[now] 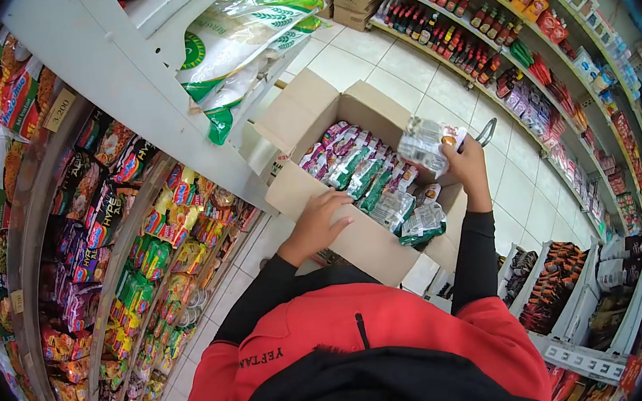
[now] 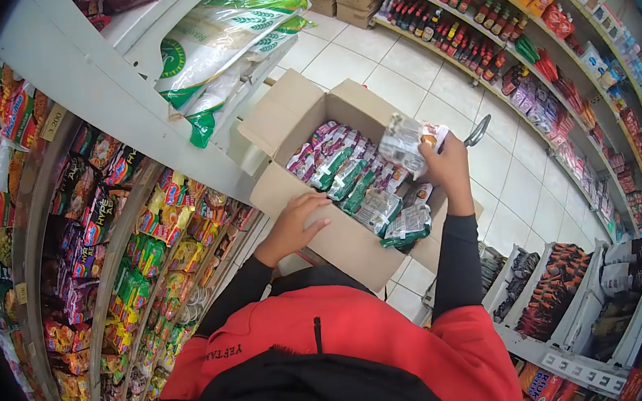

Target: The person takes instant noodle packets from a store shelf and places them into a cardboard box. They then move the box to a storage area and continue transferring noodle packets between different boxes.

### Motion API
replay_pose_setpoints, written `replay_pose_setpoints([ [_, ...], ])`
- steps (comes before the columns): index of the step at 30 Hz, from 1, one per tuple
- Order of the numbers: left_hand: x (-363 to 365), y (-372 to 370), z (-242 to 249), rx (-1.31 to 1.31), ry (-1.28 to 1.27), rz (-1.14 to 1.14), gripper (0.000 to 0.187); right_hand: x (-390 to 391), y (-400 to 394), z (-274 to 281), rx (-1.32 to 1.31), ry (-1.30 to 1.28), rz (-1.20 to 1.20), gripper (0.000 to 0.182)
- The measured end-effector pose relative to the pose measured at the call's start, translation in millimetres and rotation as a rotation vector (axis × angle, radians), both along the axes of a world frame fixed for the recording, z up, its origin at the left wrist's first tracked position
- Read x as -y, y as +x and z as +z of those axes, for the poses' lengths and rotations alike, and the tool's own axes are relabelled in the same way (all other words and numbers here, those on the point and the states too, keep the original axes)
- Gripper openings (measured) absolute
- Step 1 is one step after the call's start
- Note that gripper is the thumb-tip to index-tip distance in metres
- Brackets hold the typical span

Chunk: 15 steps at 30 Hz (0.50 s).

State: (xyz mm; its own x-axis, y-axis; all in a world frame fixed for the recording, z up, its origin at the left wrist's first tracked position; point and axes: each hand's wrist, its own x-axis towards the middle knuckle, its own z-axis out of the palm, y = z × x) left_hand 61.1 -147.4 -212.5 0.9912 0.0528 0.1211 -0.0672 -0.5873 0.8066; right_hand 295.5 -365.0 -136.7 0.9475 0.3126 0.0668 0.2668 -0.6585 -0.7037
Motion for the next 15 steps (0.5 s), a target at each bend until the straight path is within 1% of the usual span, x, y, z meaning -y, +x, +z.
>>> replay_pose_setpoints([
  [1,4,2,7,0.009,0.005,-0.002,0.039,-4,-6,4,0.009,0.005,-0.002,0.038],
  [3,9,6,26,-0.019,-0.296,-0.095,0.040,-16,-24,14,0.014,0.336,0.174,0.032],
  [4,10,6,36,-0.011,-0.292,-0.087,0.040,-24,-36,23,0.013,0.500,0.270,0.032],
  [5,9,5,46,-0.136,-0.756,-0.061,0.047,-29,-51,37,-0.038,0.518,0.355,0.039],
  [6,7,4,55,-0.257,-1.220,-0.031,0.054,-34,-60,43,-0.035,0.522,0.373,0.039],
  [7,2,3,61,-0.192,-1.399,-0.102,0.063,-41,-68,48,0.319,0.420,0.539,0.038],
  [8,-3,1,68,-0.174,-1.390,-0.089,0.063,-48,-76,53,0.679,0.313,0.693,0.037],
  [10,-13,-5,80,0.057,-1.710,-0.278,0.063,-62,-103,67,0.905,0.157,0.824,0.033],
  [11,-17,-11,86,0.111,-1.718,-0.153,0.054,-70,-115,71,0.929,0.168,0.854,0.028],
  [12,-20,-17,96,0.128,-1.704,-0.143,0.054,-76,-121,76,0.938,0.187,0.865,0.028],
  [14,-27,-30,115,0.236,-1.391,0.224,0.046,-91,-130,86,0.923,0.125,0.979,0.032],
  [15,-36,-38,117,0.237,-1.453,0.308,0.048,-95,-129,89,0.901,0.110,1.017,0.035],
])
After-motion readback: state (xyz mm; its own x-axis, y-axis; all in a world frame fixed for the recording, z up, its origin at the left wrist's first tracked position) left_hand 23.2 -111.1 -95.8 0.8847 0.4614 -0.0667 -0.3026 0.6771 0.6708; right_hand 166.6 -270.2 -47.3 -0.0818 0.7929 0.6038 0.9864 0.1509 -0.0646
